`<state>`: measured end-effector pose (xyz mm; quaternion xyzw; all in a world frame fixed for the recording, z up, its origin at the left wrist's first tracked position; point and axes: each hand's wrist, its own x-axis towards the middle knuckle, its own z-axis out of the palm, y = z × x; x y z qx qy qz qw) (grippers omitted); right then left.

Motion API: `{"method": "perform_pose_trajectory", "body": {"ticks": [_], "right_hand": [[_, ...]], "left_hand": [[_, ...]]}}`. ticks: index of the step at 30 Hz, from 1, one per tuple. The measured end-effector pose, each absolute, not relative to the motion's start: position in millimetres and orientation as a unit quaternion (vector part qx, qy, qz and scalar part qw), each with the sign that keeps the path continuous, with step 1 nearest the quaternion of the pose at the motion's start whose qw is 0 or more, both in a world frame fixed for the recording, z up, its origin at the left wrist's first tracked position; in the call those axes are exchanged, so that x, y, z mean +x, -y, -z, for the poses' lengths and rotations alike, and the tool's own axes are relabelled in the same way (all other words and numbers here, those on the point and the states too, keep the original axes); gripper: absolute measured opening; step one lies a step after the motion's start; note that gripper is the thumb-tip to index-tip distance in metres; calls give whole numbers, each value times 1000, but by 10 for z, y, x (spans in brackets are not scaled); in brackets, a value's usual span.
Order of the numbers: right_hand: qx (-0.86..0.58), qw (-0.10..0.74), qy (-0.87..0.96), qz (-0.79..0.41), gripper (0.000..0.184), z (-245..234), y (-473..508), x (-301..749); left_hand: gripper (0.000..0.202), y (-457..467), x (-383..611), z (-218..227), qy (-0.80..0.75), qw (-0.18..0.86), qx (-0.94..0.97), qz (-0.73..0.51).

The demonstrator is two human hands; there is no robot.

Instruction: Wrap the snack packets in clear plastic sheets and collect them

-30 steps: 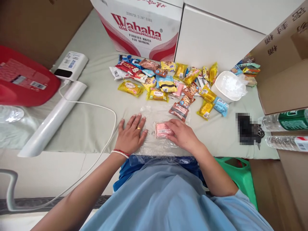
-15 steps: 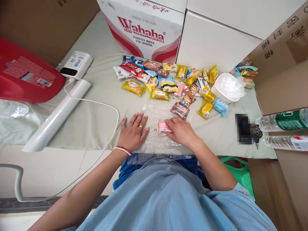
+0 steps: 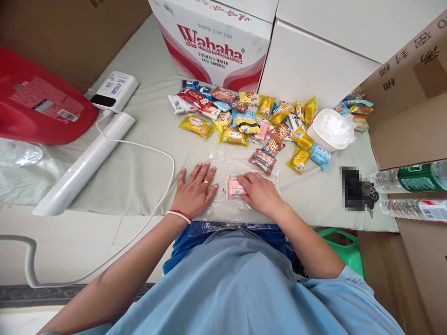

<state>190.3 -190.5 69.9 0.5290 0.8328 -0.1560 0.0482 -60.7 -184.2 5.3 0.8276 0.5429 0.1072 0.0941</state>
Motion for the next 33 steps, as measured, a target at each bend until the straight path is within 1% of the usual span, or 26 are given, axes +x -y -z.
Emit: {"method": "perform_pose_trajectory", "body": {"ticks": [7,12,15,17,18,21,22,23,24,25,26,28,29,31,33], "right_hand": [[450,55,-879,146,58,-701,1795,1960],[480,56,-861,161,62,-679,1821,1960],[500,46,-842,195,71,-683,1891,2000],[505,-1,-834,220,78,-719,1977,2099],[507,-43,-830,226,78,-749,2037,2172],[483,-182,-823,237,68,-844,2281,2441],[463,-205,-827,244,71,-861,2377,2526],[444,-209,-834,253,77,-862,2473,2598],[431,-198,-841,258,84,-846,2565,2654],[432,-182,-846,252,87,-812,2649,2691],[447,-169,-846,237,82,-764,2718,2710],[486,-163,-835,200,58,-651,2802,2708],[502,-172,-827,187,48,-598,2814,2696],[527,-201,-806,181,39,-524,2783,2672],[554,-216,-782,186,43,-501,2708,2668]], "left_hand": [[60,1841,-602,-60,-545,94,826,-109],[58,1822,-637,-73,-549,106,822,-109],[58,1804,-703,-44,-563,110,807,-143],[57,1809,-764,-45,-562,100,799,-190],[57,1822,-799,-64,-553,89,799,-218],[60,1910,-924,-191,-464,77,828,-305],[63,1954,-972,-244,-419,98,845,-318],[65,2003,-1024,-290,-371,130,863,-316],[67,2053,-1077,-324,-329,167,880,-299],[70,2101,-1129,-340,-297,199,893,-272],[77,2146,-1178,-338,-279,218,903,-244],[88,2211,-1256,-286,-278,215,913,-205],[87,2229,-1281,-248,-292,204,913,-197],[72,2233,-1295,-179,-329,186,903,-203],[46,2205,-1266,-153,-356,184,888,-226]]}}
